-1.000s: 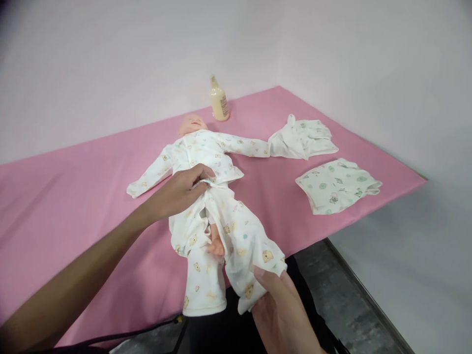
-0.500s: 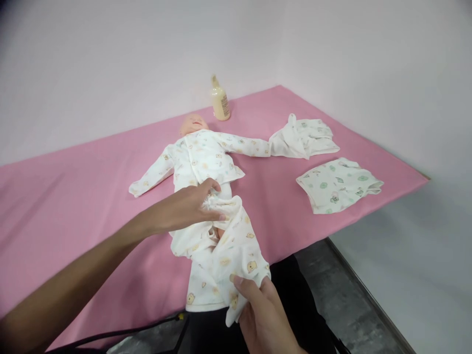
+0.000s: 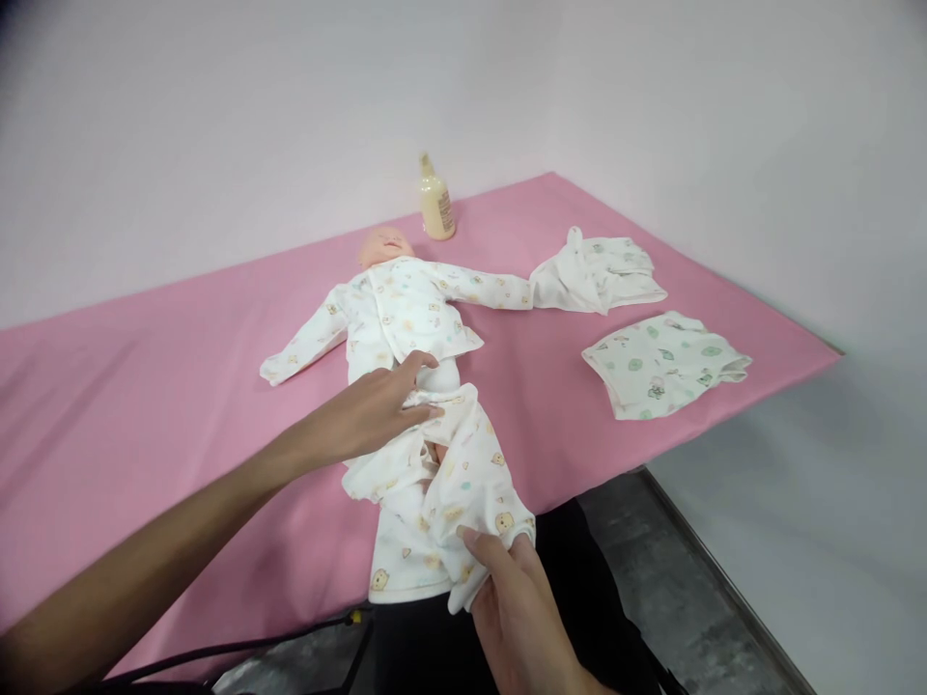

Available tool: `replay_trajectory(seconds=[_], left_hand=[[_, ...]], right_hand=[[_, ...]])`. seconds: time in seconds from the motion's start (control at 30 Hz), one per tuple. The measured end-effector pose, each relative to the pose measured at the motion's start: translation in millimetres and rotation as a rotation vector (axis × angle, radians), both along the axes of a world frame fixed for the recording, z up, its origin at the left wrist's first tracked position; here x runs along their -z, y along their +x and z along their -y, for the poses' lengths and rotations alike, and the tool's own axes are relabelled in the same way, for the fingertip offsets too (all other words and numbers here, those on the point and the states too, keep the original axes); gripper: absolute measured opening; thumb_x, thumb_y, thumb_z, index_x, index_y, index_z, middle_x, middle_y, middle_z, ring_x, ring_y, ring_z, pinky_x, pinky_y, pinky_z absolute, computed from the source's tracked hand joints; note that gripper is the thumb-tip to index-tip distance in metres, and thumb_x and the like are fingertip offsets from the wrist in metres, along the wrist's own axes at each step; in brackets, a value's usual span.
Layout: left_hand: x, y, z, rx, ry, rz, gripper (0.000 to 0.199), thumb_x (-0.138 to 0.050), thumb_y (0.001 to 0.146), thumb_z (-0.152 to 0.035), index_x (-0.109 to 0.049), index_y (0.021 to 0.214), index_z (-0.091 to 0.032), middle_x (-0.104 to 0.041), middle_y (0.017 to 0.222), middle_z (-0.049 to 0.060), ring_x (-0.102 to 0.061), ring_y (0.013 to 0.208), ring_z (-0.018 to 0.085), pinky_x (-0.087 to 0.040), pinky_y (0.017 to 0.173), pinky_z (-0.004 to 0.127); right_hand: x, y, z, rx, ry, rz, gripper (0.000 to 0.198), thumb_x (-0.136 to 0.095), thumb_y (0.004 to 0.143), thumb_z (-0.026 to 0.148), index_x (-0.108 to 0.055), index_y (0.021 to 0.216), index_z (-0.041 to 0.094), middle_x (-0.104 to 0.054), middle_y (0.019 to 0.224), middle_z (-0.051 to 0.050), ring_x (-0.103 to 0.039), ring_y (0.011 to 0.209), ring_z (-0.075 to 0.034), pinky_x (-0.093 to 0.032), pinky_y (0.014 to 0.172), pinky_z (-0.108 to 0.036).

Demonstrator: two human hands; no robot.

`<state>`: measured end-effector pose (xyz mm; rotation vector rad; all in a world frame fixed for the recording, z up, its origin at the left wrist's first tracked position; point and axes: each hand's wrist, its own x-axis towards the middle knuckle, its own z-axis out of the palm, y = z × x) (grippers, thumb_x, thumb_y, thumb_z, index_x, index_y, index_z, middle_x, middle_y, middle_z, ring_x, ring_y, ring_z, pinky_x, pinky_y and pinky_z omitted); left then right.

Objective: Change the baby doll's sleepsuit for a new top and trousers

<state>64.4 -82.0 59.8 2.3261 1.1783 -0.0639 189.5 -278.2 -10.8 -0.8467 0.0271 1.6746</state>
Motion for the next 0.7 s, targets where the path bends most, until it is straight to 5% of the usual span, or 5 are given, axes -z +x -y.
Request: replay_trajectory(seconds=[0.33, 0.53, 0.7], left_hand=[[-5.6, -11.4, -42.9, 0.084, 0.086, 0.103, 0.026, -0.043, 0.092, -0.026, -0.052, 0.117, -0.027, -0.064, 0.091, 0.002, -0.054, 0.073, 0.016, -0.035, 0.064, 0.027], [-6.0, -12.6, -46.8, 0.017, 0.218, 0.111, 0.027, -0.039, 0.090, -0.019, -0.052, 0.112, -0.027, -0.059, 0.080, 0.001, -0.052, 0.072, 0.018, -0.033, 0.064, 0.028], [-5.9, -12.6, -49.7, -0.084, 0.272, 0.138, 0.025, -0.041, 0.088, -0.019, -0.053, 0.110, -0.024, -0.054, 0.073, 0.000, -0.047, 0.063, 0.015, -0.030, 0.060, 0.028]], right_hand=[[1.8, 1.7, 12.2, 0.015, 0.034, -0.014, 0.051, -0.077, 0.080, 0.039, -0.067, 0.130, 0.033, -0.070, 0.129, -0.005, -0.055, 0.131, -0.032, -0.041, 0.112, -0.052], [32.3, 10.3, 46.2, -0.151, 0.031, -0.084, 0.051, -0.081, 0.070, 0.039, -0.073, 0.120, 0.036, -0.076, 0.111, -0.008, -0.063, 0.122, -0.035, -0.041, 0.109, -0.054], [50.1, 27.0, 53.4, -0.290, 0.111, 0.006, 0.052, -0.082, 0.068, 0.050, -0.077, 0.114, 0.027, -0.073, 0.117, -0.010, -0.064, 0.119, -0.034, -0.041, 0.110, -0.051]])
